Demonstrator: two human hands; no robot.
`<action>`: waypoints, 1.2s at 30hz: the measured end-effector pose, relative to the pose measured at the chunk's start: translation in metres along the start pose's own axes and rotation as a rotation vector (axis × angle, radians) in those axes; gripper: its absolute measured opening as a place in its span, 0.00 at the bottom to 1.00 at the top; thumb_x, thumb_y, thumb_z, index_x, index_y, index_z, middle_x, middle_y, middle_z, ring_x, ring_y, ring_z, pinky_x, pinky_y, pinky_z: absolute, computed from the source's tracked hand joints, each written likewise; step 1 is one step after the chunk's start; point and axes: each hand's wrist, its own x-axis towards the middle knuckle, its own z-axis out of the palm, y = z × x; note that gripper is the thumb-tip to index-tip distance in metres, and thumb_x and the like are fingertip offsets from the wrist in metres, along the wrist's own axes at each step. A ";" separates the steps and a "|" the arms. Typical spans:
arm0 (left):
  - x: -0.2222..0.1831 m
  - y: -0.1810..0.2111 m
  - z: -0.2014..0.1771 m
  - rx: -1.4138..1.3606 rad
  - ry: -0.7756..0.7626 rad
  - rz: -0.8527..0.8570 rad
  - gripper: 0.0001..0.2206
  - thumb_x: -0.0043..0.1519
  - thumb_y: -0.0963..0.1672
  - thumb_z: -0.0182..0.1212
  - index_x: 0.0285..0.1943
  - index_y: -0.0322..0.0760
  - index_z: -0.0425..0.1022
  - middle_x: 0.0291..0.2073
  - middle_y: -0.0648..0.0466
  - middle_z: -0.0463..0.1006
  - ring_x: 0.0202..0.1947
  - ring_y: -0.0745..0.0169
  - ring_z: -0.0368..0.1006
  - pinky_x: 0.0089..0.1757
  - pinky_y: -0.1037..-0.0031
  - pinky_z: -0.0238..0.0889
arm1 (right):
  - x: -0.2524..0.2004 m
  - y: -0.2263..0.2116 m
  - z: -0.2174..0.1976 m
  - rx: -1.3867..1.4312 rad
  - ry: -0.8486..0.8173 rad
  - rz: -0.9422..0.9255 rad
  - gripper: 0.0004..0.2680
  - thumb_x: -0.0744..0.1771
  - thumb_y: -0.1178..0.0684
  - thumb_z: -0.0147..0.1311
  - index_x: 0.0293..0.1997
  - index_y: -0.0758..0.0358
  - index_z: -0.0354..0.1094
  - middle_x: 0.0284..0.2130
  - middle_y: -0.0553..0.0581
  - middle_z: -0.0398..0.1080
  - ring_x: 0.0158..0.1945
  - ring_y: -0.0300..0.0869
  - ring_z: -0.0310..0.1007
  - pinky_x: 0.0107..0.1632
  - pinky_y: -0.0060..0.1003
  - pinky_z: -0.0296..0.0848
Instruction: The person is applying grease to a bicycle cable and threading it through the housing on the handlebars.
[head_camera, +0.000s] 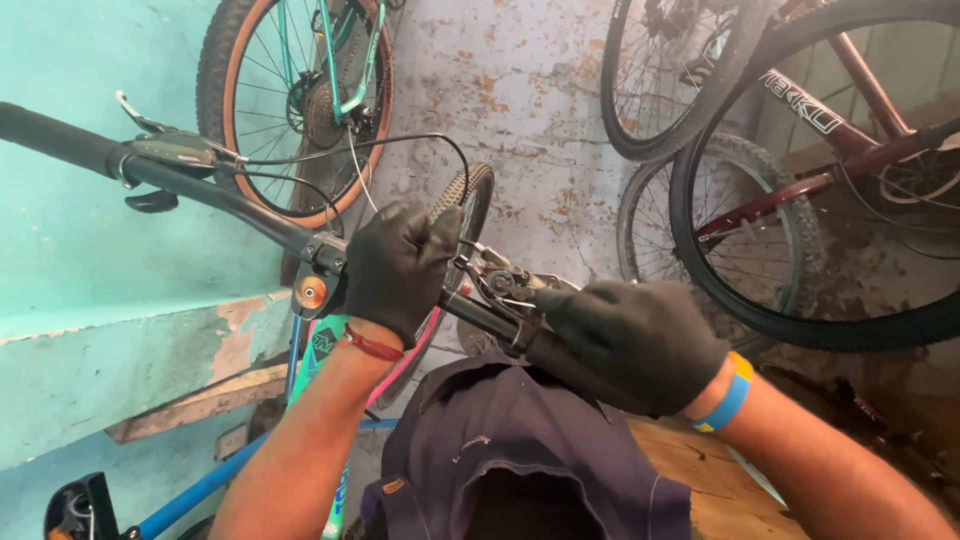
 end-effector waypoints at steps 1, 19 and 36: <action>0.001 0.001 0.000 0.002 0.003 0.001 0.27 0.67 0.50 0.61 0.19 0.42 0.51 0.17 0.55 0.56 0.22 0.58 0.53 0.28 0.61 0.48 | 0.000 0.000 -0.002 0.000 0.002 -0.003 0.11 0.68 0.38 0.57 0.45 0.50 0.75 0.19 0.49 0.67 0.17 0.41 0.68 0.12 0.42 0.57; 0.008 0.021 -0.025 -0.027 -0.136 -0.190 0.21 0.63 0.57 0.58 0.26 0.42 0.66 0.27 0.53 0.68 0.32 0.55 0.64 0.36 0.59 0.58 | -0.008 -0.009 0.002 -0.073 0.023 0.116 0.07 0.68 0.39 0.59 0.42 0.45 0.78 0.28 0.43 0.74 0.23 0.41 0.73 0.17 0.39 0.55; 0.013 0.029 -0.012 0.340 -0.452 -0.303 0.27 0.67 0.57 0.43 0.16 0.45 0.65 0.17 0.53 0.71 0.21 0.50 0.67 0.33 0.57 0.57 | -0.013 -0.028 0.008 0.016 0.020 0.135 0.14 0.66 0.43 0.64 0.58 0.47 0.74 0.45 0.41 0.80 0.36 0.39 0.80 0.24 0.40 0.71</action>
